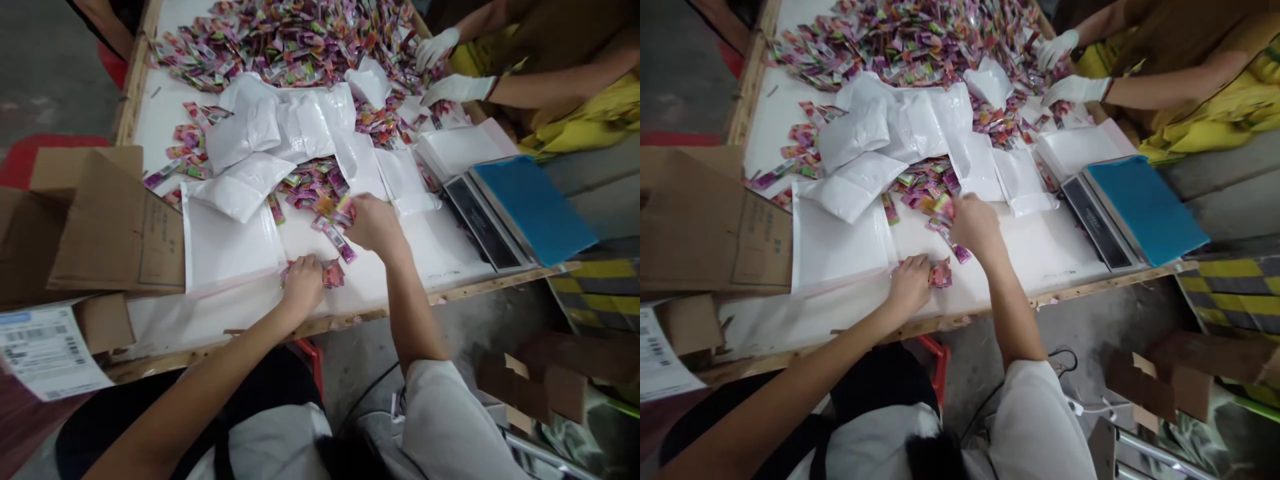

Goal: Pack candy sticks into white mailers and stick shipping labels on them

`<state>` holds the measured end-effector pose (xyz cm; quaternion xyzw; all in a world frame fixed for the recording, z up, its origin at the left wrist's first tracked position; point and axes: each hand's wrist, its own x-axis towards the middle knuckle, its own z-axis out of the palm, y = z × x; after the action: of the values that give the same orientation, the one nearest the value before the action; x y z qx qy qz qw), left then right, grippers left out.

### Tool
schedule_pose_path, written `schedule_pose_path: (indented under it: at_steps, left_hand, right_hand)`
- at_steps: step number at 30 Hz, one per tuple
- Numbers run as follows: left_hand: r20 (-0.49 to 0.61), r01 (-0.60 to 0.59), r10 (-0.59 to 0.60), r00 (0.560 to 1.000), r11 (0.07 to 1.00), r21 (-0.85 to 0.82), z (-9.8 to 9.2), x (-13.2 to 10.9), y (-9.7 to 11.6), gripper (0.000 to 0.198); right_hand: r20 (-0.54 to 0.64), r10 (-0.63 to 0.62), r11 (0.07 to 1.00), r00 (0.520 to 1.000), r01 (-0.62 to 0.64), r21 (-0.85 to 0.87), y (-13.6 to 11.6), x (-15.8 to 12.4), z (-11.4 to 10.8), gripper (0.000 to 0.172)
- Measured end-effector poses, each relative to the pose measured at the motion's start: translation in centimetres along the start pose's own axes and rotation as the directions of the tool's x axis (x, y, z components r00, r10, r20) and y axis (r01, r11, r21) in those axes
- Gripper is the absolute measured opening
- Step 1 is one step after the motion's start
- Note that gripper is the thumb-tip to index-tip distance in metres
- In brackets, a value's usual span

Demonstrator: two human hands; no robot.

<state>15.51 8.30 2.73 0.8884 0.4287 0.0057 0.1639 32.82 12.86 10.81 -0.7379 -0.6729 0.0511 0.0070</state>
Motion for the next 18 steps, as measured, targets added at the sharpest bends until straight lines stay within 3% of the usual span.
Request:
schedule_pose_path:
  at_steps: [4, 9, 14, 18]
  left_hand:
    - [-0.05, -0.012, 0.015, 0.999, 0.998, 0.054, 1.0, -0.4, 0.1, 0.03]
    - [-0.195, -0.042, 0.061, 0.979, 0.994, 0.104, 2.7, -1.0, 0.1, 0.026]
    - [-0.179, -0.044, 0.058, 0.982, 0.996, 0.082, 3.0, -1.4, 0.4, 0.026]
    - [-0.147, -0.033, 0.043, 0.988, 0.997, 0.066, 2.3, -1.3, 0.7, 0.027]
  right_hand:
    - [-0.073, -0.223, 0.974, 0.972, 0.224, 0.005, -5.1, 7.0, 1.4, 0.035]
    - [-0.12, -0.18, 0.984, 0.976, 0.178, -0.027, -7.4, 13.3, 5.4, 0.037]
    - [-0.137, -0.162, 0.987, 0.977, 0.163, -0.001, -7.5, 13.6, 5.4, 0.039]
    - [-0.131, -0.097, 0.989, 0.987, 0.109, 0.095, -5.6, 9.6, 2.8, 0.038]
